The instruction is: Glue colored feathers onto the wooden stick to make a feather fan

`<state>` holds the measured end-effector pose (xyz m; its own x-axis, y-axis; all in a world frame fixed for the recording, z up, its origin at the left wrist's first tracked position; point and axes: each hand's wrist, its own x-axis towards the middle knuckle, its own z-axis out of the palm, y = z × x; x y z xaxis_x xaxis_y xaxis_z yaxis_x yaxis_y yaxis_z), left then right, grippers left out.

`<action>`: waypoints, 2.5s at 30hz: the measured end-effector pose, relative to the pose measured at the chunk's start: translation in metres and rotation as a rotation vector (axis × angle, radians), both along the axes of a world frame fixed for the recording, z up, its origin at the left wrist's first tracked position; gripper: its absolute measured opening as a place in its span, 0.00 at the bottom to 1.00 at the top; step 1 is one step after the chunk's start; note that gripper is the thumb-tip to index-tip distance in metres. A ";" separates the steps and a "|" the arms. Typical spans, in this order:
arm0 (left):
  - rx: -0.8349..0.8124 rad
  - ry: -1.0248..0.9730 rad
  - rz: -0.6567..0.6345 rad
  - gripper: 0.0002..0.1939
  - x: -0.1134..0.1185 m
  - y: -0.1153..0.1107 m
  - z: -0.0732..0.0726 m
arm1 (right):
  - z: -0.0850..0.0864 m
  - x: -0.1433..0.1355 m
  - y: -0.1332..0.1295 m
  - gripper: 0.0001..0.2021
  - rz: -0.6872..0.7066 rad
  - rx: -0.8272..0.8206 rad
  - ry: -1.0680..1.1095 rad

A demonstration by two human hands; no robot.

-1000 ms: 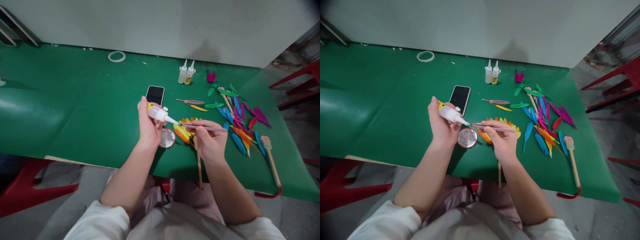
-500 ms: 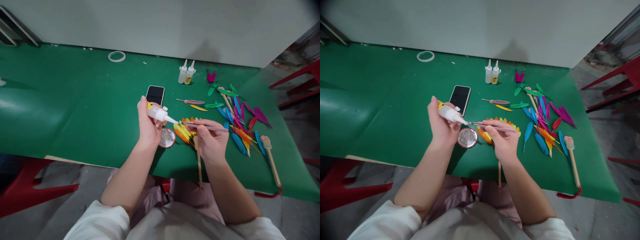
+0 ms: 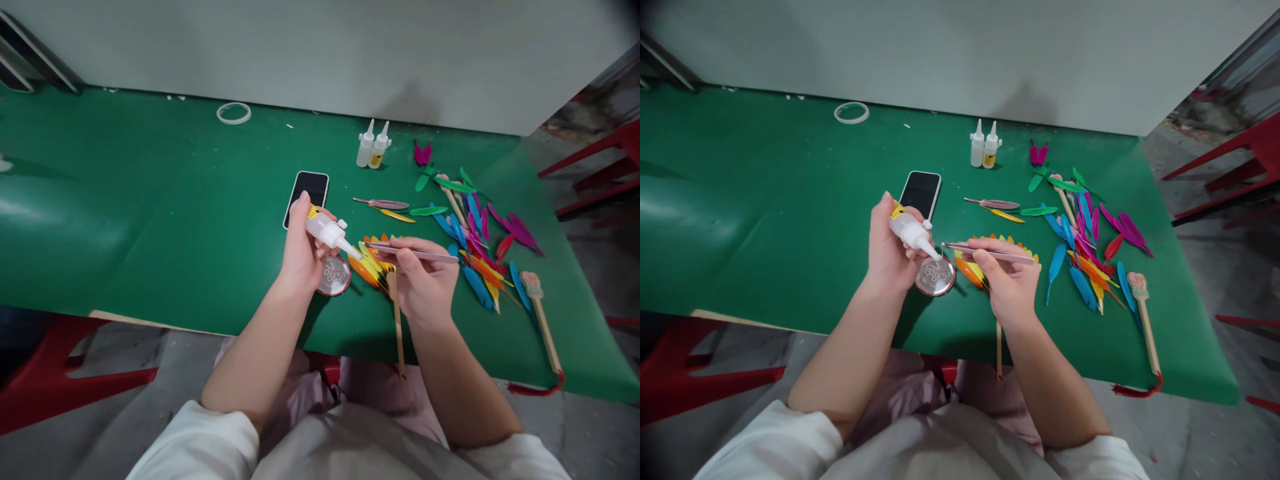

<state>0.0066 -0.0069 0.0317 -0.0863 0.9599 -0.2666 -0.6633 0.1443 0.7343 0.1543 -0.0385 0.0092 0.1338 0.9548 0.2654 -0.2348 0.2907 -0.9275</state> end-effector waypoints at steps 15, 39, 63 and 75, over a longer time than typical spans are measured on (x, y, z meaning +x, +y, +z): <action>0.076 0.040 -0.029 0.24 -0.015 0.008 -0.006 | 0.001 0.002 0.000 0.05 -0.029 -0.011 -0.004; 0.346 0.158 0.090 0.16 -0.042 0.011 -0.007 | -0.016 0.048 0.014 0.04 -0.057 -0.019 -0.429; 0.438 0.440 0.122 0.28 -0.042 0.021 -0.026 | -0.031 0.047 0.016 0.06 0.139 0.264 -0.990; 0.347 0.414 0.146 0.24 -0.043 0.022 -0.024 | -0.030 0.047 0.016 0.06 0.149 0.274 -0.985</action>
